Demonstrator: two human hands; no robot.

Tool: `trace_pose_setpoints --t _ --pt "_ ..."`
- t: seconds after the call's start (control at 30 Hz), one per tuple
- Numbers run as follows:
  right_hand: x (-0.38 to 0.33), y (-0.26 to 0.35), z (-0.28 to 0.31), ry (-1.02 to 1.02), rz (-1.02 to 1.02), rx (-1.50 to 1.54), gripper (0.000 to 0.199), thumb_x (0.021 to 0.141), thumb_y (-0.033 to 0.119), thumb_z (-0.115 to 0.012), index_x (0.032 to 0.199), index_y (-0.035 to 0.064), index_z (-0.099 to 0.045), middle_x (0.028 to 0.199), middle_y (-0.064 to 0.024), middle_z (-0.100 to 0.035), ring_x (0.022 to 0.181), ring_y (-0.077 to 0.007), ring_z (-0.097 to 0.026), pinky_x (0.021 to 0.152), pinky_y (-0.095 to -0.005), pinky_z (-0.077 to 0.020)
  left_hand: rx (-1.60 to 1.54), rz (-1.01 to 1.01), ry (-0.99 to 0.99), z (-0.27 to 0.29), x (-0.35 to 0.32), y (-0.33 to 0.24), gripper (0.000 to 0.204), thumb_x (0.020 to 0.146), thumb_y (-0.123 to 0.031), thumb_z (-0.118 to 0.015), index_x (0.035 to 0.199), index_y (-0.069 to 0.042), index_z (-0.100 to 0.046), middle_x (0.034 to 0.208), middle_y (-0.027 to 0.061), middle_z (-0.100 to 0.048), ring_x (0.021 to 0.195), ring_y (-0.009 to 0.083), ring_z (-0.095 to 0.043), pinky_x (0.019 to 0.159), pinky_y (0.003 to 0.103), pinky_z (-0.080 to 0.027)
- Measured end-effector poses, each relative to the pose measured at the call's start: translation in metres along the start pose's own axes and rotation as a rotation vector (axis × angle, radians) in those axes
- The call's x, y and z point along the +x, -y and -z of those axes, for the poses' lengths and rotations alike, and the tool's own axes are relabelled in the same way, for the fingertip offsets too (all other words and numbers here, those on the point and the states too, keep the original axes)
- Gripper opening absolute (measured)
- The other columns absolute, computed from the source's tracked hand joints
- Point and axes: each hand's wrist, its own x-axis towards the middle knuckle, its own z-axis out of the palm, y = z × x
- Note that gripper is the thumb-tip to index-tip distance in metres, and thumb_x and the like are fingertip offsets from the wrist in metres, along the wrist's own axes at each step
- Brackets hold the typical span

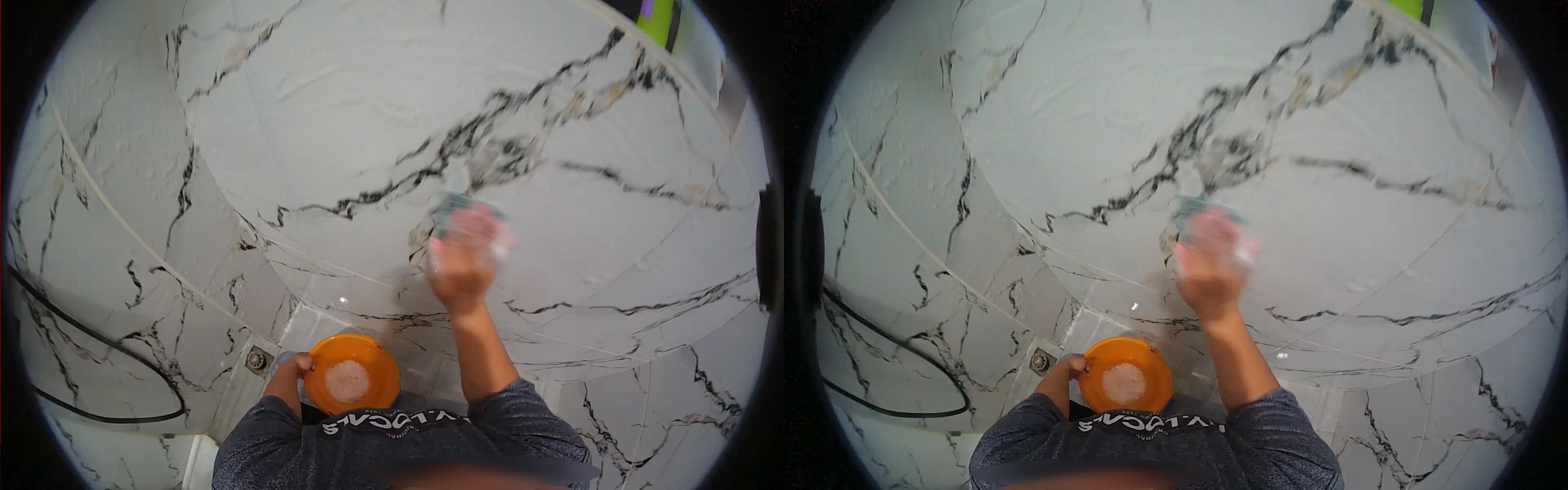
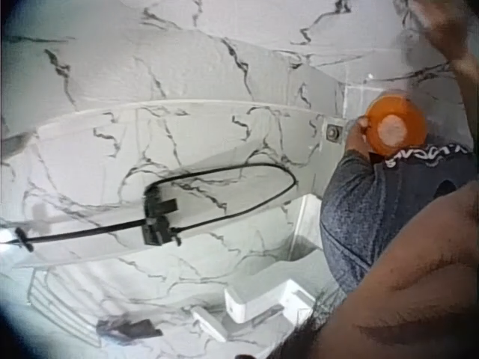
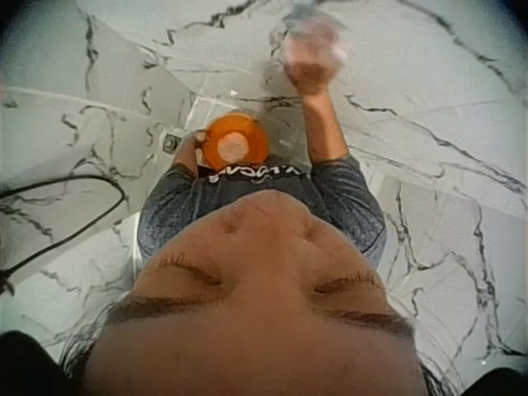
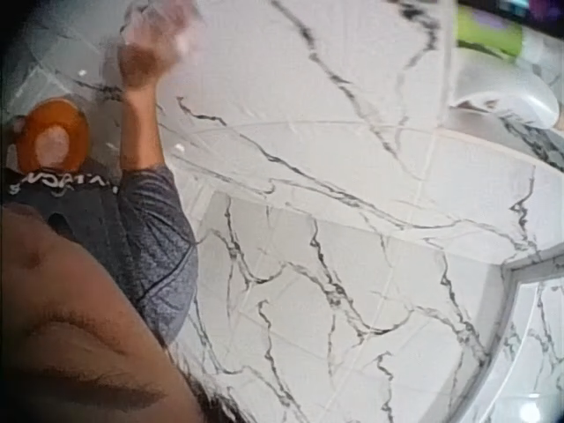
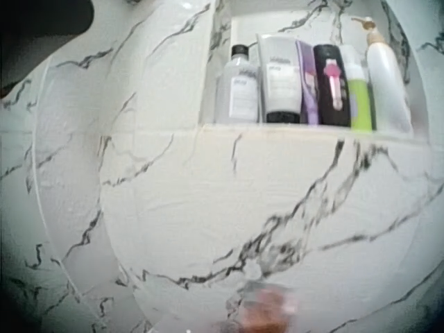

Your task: Cleaning the tiled bathroom/shower wall using a sponge and soapy water from a bucket.

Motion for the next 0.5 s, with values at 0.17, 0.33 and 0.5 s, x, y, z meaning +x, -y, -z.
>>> trace_pose_setpoints --t 0.17,0.33,0.5 --pt "-0.028 -0.029 0.006 -0.098 -0.022 -0.072 0.039 0.081 0.012 -0.041 0.119 0.0028 -0.047 0.13 -0.0166 -0.036 0.128 -0.0296 -0.021 0.102 -0.0471 -0.0165 -0.073 -0.016 0.058 0.008 0.075 0.028 0.011 0.074 -0.01 -0.042 0.073 -0.008 -0.053 0.066 0.0077 -0.051 0.055 0.0205 -0.049 0.05 0.038 -0.04" --pt "0.001 -0.047 0.012 -0.443 -0.4 -0.263 0.044 0.08 0.009 -0.041 0.123 0.0002 -0.041 0.135 -0.0147 -0.03 0.127 -0.0305 -0.022 0.101 -0.0463 -0.0202 -0.105 -0.029 0.188 0.013 0.112 0.039 0.018 0.075 -0.02 -0.049 0.084 -0.006 -0.058 0.077 0.0092 -0.056 0.066 0.022 -0.053 0.059 0.038 -0.043" --pt "0.039 0.061 -0.029 -0.022 0.314 -0.029 0.043 0.08 0.009 -0.041 0.123 0.0044 -0.041 0.136 -0.0149 -0.027 0.126 -0.0257 -0.026 0.095 -0.0447 -0.0303 0.187 -0.245 0.157 0.022 0.097 0.025 0.028 0.074 -0.024 -0.052 0.094 -0.005 -0.057 0.086 0.0111 -0.057 0.076 0.0233 -0.054 0.064 0.038 -0.044"
